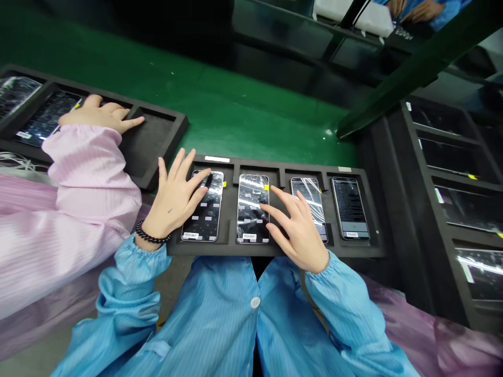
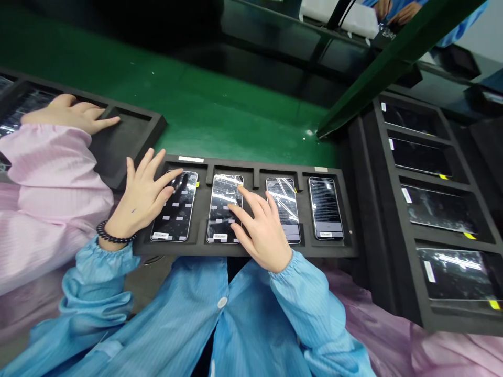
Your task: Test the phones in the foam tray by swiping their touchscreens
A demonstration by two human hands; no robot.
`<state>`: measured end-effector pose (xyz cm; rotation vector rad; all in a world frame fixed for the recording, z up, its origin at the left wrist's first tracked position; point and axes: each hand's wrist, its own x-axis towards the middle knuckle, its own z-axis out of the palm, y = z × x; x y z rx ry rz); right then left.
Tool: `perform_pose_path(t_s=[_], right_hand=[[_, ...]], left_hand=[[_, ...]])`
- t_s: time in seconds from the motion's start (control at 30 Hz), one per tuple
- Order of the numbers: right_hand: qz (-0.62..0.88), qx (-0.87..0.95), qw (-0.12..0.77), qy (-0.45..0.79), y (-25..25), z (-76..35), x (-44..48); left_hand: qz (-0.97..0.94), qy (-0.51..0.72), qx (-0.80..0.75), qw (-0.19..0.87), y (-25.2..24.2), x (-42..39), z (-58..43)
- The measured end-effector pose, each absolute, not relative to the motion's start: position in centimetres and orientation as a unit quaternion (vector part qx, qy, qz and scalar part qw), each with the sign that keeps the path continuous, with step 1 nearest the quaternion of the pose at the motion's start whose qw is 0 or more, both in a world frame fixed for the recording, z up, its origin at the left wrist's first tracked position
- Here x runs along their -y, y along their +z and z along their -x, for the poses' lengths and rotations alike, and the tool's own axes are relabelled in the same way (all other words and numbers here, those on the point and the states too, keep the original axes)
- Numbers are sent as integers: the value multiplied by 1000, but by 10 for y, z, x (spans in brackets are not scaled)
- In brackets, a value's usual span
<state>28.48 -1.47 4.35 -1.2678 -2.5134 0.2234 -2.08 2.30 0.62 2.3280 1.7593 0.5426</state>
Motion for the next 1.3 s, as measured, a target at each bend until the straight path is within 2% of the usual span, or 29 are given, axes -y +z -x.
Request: perform_pose_path(t_s=[0.27,0.53,0.8,1.0,1.3], right_hand=[[464,861,176,109,29,-292,23],[480,841,219,119,17,-298,32],[475,842,230,108,17,-299,32],[475,853,199,86,26,-289,24],[465,878,107,34,23,-254,-4]], left_hand=[[-810,162,-552,110,7,-28,15],[-737,211,-636,94,2,-10,35],[-732,226,-639,72,9,11,37],[-752,223,-616,64,11,25,36],[-776,168,-602,88,9,26,34]])
